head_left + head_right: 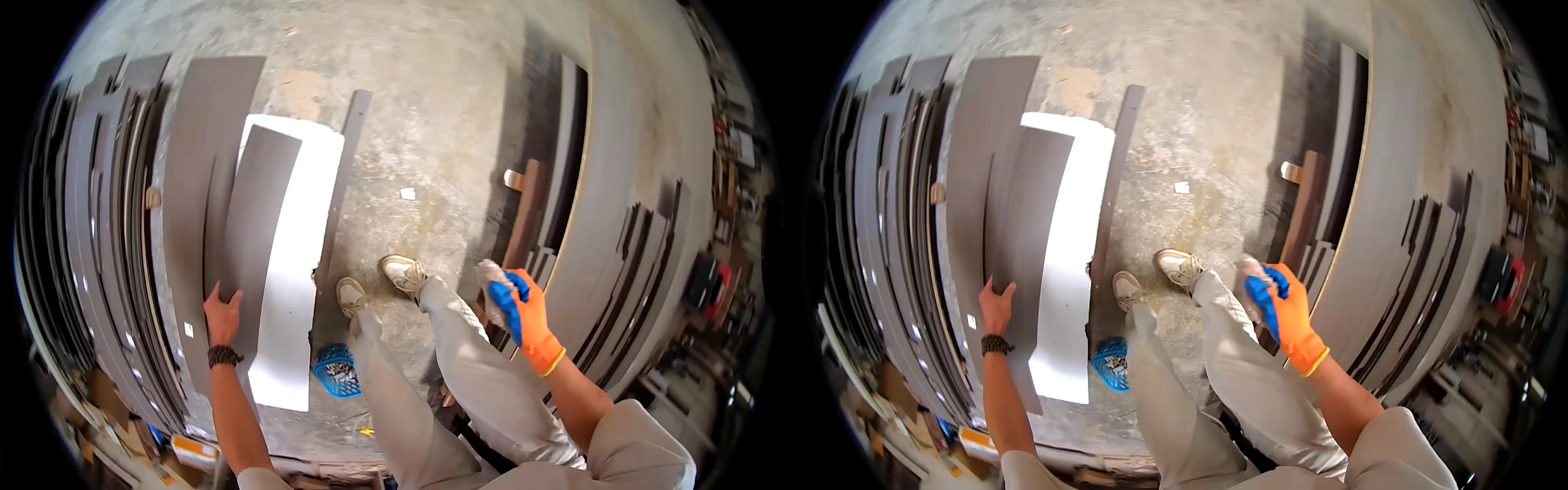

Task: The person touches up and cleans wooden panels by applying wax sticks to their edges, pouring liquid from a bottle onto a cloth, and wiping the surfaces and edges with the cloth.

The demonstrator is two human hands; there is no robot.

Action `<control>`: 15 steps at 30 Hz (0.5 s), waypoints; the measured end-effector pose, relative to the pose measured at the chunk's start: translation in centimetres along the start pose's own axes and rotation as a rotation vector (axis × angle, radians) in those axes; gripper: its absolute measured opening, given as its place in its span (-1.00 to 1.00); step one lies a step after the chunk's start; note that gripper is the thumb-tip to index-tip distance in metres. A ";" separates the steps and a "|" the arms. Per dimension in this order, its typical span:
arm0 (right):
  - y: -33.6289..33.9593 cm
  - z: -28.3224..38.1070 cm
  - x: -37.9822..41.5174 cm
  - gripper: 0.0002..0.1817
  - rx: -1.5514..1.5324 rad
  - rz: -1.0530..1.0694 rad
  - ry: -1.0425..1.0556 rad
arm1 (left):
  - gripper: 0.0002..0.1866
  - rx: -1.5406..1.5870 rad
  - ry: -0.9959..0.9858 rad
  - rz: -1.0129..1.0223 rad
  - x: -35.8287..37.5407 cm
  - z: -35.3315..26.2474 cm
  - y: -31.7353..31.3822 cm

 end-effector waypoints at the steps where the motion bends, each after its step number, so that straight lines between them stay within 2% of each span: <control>1: -0.2 -1.3 1.5 -0.71 0.033 0.006 -0.019 | -0.41 -0.062 -0.020 0.035 -0.1 0.3 -0.8; 2: -0.4 -2.8 2.8 -0.66 0.063 0.031 -0.037 | -0.43 -0.070 -0.040 0.064 0.6 -1.1 -1.5; 4: -1.8 -7.2 5.3 -0.64 0.068 -0.009 -0.075 | -0.45 -0.248 -0.094 0.022 1.3 0.1 -2.5; 5: -2.6 -9.5 6.6 -0.62 -0.008 -0.052 -0.109 | -0.45 -0.317 -0.094 0.026 1.8 -1.3 -2.7; 6: -2.1 -7.3 8.5 -0.58 -0.036 -0.068 -0.108 | -0.45 -0.379 -0.096 0.021 2.9 -3.0 -3.4; 8: -0.9 -9.1 10.1 -0.61 0.077 -0.184 0.081 | -0.46 -0.260 -0.069 0.087 3.7 -7.3 -5.2; 10: 0.5 -10.6 13.4 -0.62 -0.012 -0.223 -0.034 | -0.52 -0.371 -0.199 0.111 5.3 -11.6 -6.3; 13: 2.8 -15.0 17.1 -0.65 0.008 -0.367 -0.165 | -0.56 -0.346 -0.330 0.167 8.4 -20.9 -8.7; 14: 3.3 -17.1 18.2 -0.57 -0.052 -0.375 -0.247 | -0.57 -0.316 -0.414 0.139 9.8 -24.8 -10.0; 15: 4.3 -18.0 18.7 -0.58 -0.137 -0.421 -0.313 | -0.57 -0.284 -0.489 0.114 10.7 -28.5 -11.6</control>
Point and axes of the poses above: each hand's wrist, its own x-axis away from the middle knuckle, its own y-axis out of the back of the hand, z = x × y, the point moved 6 cm from there along -x, towards the middle knuckle, and after that the axes turned 8 degrees about x, right-handed, at the moved point
